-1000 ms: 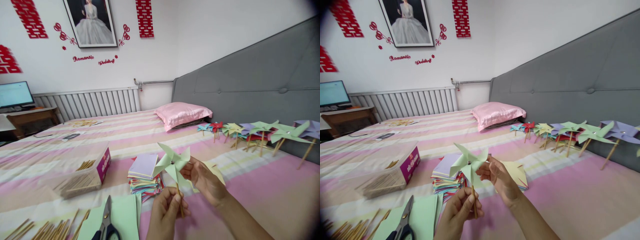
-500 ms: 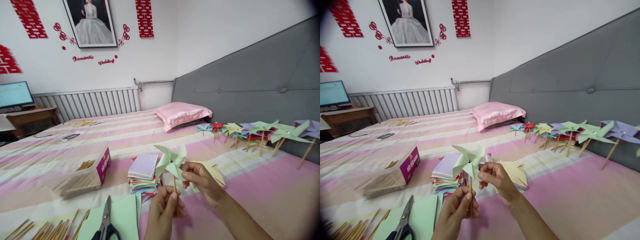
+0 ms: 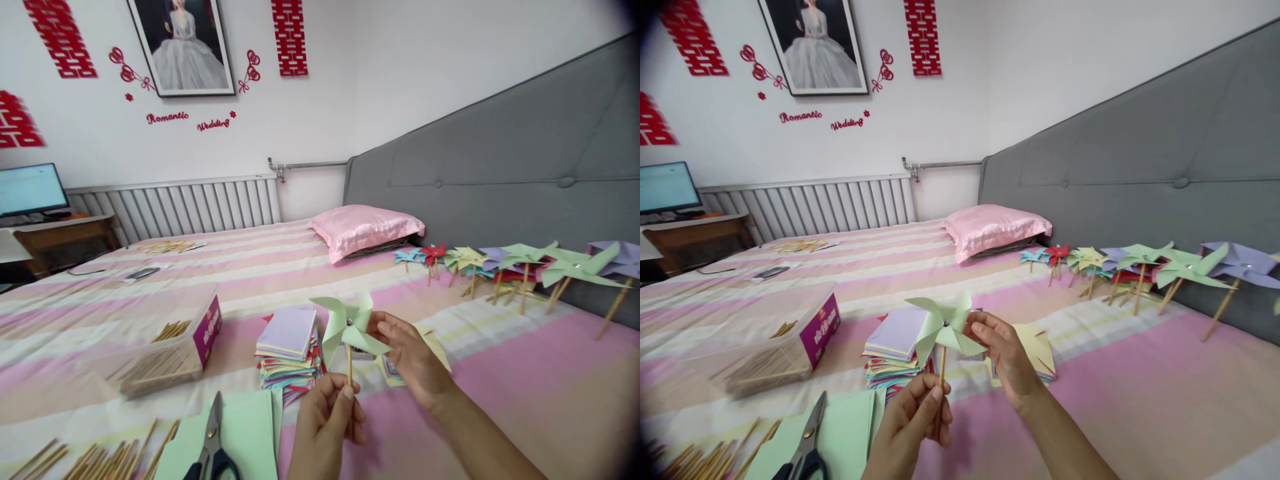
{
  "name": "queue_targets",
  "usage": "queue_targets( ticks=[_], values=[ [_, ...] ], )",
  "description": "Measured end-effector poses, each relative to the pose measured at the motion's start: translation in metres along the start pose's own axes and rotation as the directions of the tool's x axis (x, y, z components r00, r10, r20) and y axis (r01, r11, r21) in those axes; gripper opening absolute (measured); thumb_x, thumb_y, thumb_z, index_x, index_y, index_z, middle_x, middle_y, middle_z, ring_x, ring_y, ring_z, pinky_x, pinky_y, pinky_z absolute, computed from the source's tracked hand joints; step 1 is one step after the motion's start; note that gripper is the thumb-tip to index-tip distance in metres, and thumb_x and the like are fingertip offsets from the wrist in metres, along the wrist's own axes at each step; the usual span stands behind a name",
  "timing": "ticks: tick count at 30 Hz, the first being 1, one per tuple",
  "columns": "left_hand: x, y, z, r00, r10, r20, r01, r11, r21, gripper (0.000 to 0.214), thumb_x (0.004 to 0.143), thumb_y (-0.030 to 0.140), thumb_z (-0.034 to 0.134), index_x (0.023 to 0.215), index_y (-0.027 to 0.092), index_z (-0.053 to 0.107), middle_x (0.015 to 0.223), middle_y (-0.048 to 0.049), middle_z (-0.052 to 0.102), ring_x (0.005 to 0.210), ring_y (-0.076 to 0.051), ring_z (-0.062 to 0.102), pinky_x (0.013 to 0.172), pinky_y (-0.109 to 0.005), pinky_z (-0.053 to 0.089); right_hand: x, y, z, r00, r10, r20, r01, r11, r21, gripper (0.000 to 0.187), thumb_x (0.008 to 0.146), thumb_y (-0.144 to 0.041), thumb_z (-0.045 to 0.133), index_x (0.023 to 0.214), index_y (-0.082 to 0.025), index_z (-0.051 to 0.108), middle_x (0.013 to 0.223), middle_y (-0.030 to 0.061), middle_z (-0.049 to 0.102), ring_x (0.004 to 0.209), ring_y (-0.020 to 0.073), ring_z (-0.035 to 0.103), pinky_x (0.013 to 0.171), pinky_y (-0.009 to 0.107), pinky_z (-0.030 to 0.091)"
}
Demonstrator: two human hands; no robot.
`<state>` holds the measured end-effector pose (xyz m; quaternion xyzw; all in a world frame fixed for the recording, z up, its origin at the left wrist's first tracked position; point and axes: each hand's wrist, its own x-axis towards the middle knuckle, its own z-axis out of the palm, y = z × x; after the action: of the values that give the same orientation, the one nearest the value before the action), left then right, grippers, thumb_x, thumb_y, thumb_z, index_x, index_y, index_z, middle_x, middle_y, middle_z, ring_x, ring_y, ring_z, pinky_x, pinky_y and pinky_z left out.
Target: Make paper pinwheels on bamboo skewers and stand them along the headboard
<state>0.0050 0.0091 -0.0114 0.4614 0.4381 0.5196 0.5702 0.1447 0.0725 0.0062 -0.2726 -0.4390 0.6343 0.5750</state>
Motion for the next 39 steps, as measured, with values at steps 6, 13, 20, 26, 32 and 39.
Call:
queue_targets(
  ticks=[6,13,20,26,32,39],
  values=[
    [0.001,-0.006,0.001,0.999,-0.014,0.039,0.012,0.998,0.060,0.033,0.072,0.046,0.056,0.073,0.014,0.050,0.050,0.0044,0.051,0.038,-0.006,0.043,0.041,-0.019,0.031,-0.002,-0.002,0.006,1.000,-0.009,0.011,0.009,1.000,-0.007,0.029,0.063,-0.033,0.071,0.086,-0.018,0.065,0.073,0.0030,0.067,0.065,0.0163,0.060,0.059,0.024,0.044],
    [0.003,-0.009,-0.001,0.998,0.010,0.058,-0.017,0.993,0.114,0.030,0.075,0.044,0.053,0.075,0.014,0.051,0.053,0.0045,0.048,0.041,-0.006,0.041,0.042,-0.019,0.033,0.002,0.006,0.003,0.993,0.006,-0.120,-0.008,1.000,-0.009,0.025,0.058,-0.032,0.075,0.074,-0.015,0.065,0.064,0.0013,0.065,0.058,0.0145,0.057,0.054,0.023,0.042],
    [0.002,-0.014,-0.003,0.996,0.061,0.066,-0.074,0.975,0.212,0.024,0.080,0.039,0.048,0.076,0.015,0.050,0.056,0.0045,0.046,0.045,-0.008,0.042,0.044,-0.021,0.035,0.001,0.006,0.003,0.991,0.010,-0.135,-0.016,0.999,-0.038,0.027,0.058,-0.032,0.075,0.075,-0.014,0.065,0.063,0.0024,0.064,0.060,0.0161,0.058,0.056,0.024,0.043],
    [0.003,-0.016,-0.005,0.995,0.080,0.058,-0.091,0.969,0.229,0.022,0.081,0.037,0.047,0.078,0.015,0.051,0.056,0.0043,0.046,0.046,-0.008,0.043,0.044,-0.021,0.035,0.001,0.007,0.003,0.989,0.053,-0.142,-0.054,0.999,-0.005,0.025,0.058,-0.030,0.075,0.074,-0.013,0.067,0.060,0.0015,0.064,0.054,0.0125,0.055,0.051,0.021,0.042],
    [0.002,-0.014,-0.004,0.995,0.075,0.062,-0.088,0.969,0.231,0.023,0.080,0.037,0.048,0.077,0.015,0.051,0.057,0.0039,0.047,0.046,-0.008,0.043,0.045,-0.021,0.035,0.001,0.007,0.001,0.993,0.040,-0.114,-0.042,0.999,-0.015,0.026,0.057,-0.031,0.076,0.073,-0.012,0.068,0.059,0.0018,0.064,0.053,0.0121,0.055,0.049,0.021,0.041],
    [0.002,-0.012,-0.004,0.996,0.066,0.060,-0.076,0.980,0.182,0.021,0.080,0.035,0.049,0.077,0.014,0.052,0.058,0.0022,0.052,0.046,-0.008,0.045,0.046,-0.021,0.035,-0.001,0.006,0.004,0.996,0.016,-0.093,-0.019,0.999,-0.030,0.024,0.060,-0.037,0.074,0.069,-0.017,0.064,0.059,0.0000,0.062,0.054,0.0136,0.055,0.052,0.023,0.041]
  ],
)
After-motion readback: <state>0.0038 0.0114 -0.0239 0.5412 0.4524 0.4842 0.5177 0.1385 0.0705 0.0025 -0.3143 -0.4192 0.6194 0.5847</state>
